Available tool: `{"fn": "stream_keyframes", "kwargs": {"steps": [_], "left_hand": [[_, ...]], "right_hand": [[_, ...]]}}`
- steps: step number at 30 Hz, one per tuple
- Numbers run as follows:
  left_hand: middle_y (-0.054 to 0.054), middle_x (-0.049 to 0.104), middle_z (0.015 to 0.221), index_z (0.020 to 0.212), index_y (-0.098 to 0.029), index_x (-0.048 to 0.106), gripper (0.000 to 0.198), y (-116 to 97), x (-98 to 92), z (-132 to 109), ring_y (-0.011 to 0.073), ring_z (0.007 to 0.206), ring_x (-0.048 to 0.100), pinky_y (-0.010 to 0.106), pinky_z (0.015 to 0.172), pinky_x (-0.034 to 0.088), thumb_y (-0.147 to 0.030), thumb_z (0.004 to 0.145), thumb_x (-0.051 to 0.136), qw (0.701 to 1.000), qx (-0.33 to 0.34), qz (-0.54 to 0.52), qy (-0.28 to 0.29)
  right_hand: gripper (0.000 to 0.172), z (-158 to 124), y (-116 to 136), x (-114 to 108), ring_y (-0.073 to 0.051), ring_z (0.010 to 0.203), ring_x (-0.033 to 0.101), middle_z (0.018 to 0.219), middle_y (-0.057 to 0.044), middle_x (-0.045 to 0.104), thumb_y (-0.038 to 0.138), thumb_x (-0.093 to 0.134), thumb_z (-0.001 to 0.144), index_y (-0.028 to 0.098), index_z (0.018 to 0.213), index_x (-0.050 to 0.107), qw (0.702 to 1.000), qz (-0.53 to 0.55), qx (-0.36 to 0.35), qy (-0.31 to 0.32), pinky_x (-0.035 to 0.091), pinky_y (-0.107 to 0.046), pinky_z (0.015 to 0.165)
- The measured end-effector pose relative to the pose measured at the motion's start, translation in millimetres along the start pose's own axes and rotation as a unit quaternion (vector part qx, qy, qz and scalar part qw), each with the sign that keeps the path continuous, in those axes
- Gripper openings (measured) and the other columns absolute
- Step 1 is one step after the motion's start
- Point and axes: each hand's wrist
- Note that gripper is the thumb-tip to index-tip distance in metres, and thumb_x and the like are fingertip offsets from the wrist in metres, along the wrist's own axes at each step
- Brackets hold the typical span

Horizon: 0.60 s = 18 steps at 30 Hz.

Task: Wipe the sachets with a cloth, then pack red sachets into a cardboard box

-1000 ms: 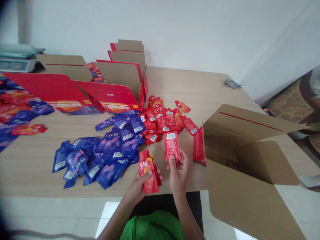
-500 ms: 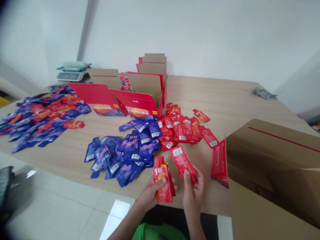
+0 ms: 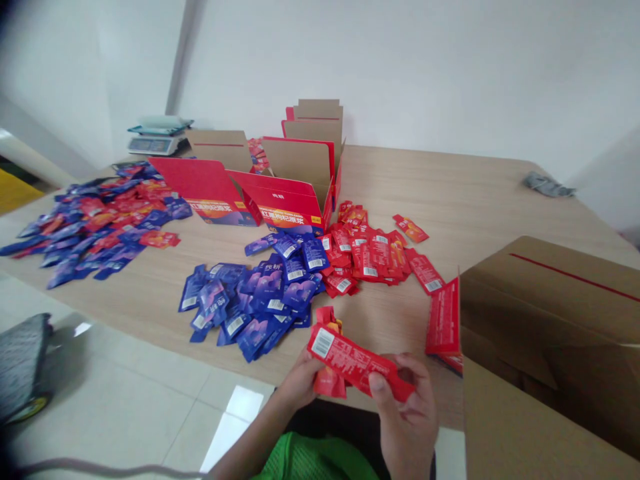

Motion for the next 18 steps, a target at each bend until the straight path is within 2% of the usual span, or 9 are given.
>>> {"fn": "stream_keyframes", "kwargs": {"steps": [3, 5, 9, 13, 18], "left_hand": [[0.005, 0.076, 0.076, 0.091, -0.015, 0.072, 0.040, 0, 0.2, 0, 0.0181, 0.061, 0.070, 0.026, 0.061, 0.055, -0.035, 0.066, 0.096, 1.000, -0.009, 0.010, -0.002], [0.005, 0.076, 0.077, 0.092, -0.014, 0.072, 0.038, -1, 1.4, -1, 0.0166, 0.061, 0.069, 0.026, 0.062, 0.054, -0.035, 0.069, 0.095, 1.000, -0.016, 0.017, 0.001], [0.007, 0.077, 0.083, 0.104, -0.014, 0.073, 0.046, -5, 3.9, -3, 0.0202, 0.071, 0.072, 0.029, 0.070, 0.056, -0.039, 0.071, 0.093, 0.999, -0.023, 0.031, 0.017], [0.006, 0.077, 0.082, 0.101, -0.015, 0.073, 0.047, -4, 3.5, -3, 0.0210, 0.071, 0.072, 0.030, 0.070, 0.056, -0.040, 0.068, 0.095, 0.998, -0.017, 0.054, 0.028], [0.008, 0.078, 0.088, 0.102, -0.015, 0.073, 0.046, 0, 0.5, -2, 0.0263, 0.083, 0.074, 0.036, 0.080, 0.057, -0.041, 0.069, 0.094, 0.995, -0.020, 0.086, 0.038]], "right_hand": [[0.042, 5, 6, 2, -0.016, 0.073, 0.067, 0.091, -0.002, 0.072, 0.037, 0.090, 0.076, 0.025, 0.110, 0.067, 0.999, 0.016, 0.024, 0.044, 0.054, -0.026, 0.064], [0.042, 9, 12, 7, -0.016, 0.074, 0.070, 0.091, -0.002, 0.075, 0.037, 0.089, 0.077, 0.026, 0.112, 0.068, 0.996, 0.012, 0.049, 0.076, 0.056, -0.025, 0.065], [0.041, 21, 23, 25, -0.020, 0.084, 0.074, 0.098, -0.004, 0.079, 0.040, 0.088, 0.079, 0.027, 0.114, 0.071, 0.985, -0.002, 0.091, 0.145, 0.060, -0.030, 0.074], [0.045, 32, 25, 39, -0.022, 0.090, 0.075, 0.102, -0.006, 0.080, 0.043, 0.083, 0.083, 0.025, 0.122, 0.070, 0.969, -0.031, 0.112, 0.219, 0.061, -0.033, 0.080], [0.053, 40, 9, 42, -0.026, 0.096, 0.076, 0.109, -0.008, 0.080, 0.049, 0.082, 0.082, 0.024, 0.127, 0.071, 0.959, -0.081, 0.124, 0.244, 0.061, -0.039, 0.086]]}}
Point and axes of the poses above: each hand's wrist, its own z-axis towards the middle knuckle, its own x-axis out of the palm, y = z × x
